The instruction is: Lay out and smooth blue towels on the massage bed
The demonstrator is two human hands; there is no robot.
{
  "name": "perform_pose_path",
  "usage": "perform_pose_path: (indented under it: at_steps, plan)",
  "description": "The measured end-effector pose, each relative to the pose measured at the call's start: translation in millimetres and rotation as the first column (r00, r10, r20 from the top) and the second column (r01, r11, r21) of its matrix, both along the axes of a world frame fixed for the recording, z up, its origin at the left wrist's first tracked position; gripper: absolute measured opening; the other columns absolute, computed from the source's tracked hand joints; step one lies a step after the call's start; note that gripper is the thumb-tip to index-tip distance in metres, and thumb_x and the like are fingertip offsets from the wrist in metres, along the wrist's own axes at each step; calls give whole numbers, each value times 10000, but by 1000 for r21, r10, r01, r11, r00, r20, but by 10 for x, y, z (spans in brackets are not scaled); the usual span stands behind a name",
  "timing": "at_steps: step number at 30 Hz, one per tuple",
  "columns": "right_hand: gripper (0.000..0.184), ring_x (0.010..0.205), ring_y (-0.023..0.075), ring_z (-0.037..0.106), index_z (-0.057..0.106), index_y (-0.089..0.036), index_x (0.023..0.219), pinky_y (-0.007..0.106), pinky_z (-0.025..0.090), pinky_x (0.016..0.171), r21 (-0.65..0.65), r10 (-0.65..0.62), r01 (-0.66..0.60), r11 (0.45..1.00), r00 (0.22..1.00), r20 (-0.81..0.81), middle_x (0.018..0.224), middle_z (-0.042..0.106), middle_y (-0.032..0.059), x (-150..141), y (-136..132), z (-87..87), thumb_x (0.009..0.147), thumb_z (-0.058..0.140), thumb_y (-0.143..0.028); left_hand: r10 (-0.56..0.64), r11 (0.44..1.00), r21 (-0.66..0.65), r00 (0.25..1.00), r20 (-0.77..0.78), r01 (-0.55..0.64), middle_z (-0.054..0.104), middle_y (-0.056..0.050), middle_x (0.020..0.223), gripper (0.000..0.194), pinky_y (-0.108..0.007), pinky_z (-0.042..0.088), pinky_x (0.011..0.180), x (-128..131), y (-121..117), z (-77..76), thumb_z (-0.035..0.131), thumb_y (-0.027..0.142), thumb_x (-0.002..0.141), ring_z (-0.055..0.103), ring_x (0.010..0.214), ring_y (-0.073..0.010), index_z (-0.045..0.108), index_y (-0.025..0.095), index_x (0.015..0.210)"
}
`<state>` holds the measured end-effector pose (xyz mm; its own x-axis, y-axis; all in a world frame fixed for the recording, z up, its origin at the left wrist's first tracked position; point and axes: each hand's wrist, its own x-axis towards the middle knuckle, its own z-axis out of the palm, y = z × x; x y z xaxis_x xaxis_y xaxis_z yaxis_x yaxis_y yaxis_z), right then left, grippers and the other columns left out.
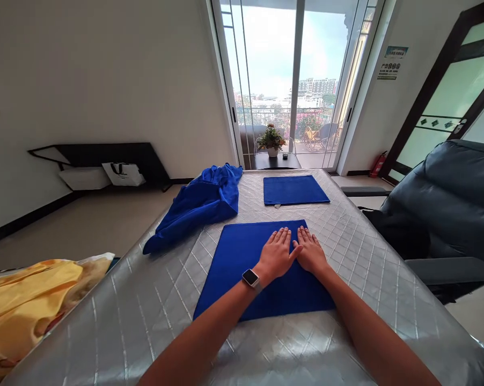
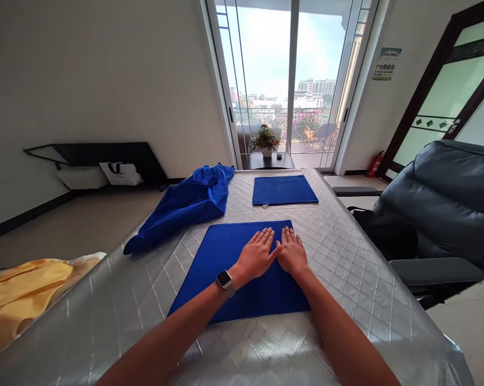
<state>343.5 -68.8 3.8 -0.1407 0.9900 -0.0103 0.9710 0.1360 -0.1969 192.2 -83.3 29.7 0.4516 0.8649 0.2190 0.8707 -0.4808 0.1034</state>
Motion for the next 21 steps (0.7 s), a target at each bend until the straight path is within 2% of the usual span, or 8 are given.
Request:
perform_pose_path:
  at_steps: [3, 5, 8, 13, 21]
  plan:
    - [658, 1587, 212, 110, 184, -41, 1636, 394, 103, 1275, 11, 9, -9, 1000, 1000, 24, 1713, 147, 109, 9, -1, -20, 1073, 195, -381, 34, 997, -68, 999, 26, -32, 399, -165, 1627, 739, -425, 246, 1283, 221, 19, -58, 117, 524, 1069, 305, 1547, -237, 412, 45, 1549]
    - [656, 1586, 209, 113, 189, -47, 1637, 391, 106, 1274, 21, 6, -7, 1000, 999, 33, 1712, 151, 107, 9, 1, -26, 1072, 194, -381, 57, 993, -107, 998, 33, -54, 374, -158, 1641, 741, -422, 238, 1285, 213, 32, -99, 106, 520, 1068, 284, 1554, -234, 399, 45, 1555]
    - [656, 1585, 211, 122, 205, -46, 1634, 393, 104, 1273, 26, 5, -6, 1000, 999, 38, 1709, 159, 113, 3, 4, -25, 1069, 200, -378, 64, 990, -128, 997, 33, -59, 319, -143, 1667, 769, -417, 207, 1294, 68, 16, -137, 88, 553, 1059, 240, 1568, -227, 351, 51, 1579]
    - [669, 1584, 204, 128, 202, -42, 1633, 396, 96, 1276, 15, -20, 20, 1000, 1000, 10, 1709, 162, 107, -6, 8, -23, 1064, 184, -393, 125, 980, -154, 992, 3, -123, 280, -139, 1681, 841, -425, 182, 1300, -376, -54, -151, 65, 635, 1030, 209, 1576, -231, 325, 66, 1592]
    - [672, 1585, 185, 114, 196, -67, 1642, 387, 93, 1272, 5, -23, 23, 1000, 1000, 20, 1713, 152, 93, 7, 13, -65, 1056, 161, -395, 299, 947, -114, 954, -21, -299, 294, -153, 1678, 836, -468, 222, 1283, -1428, -186, -251, 125, 666, 1022, 245, 1568, -263, 327, 96, 1599]
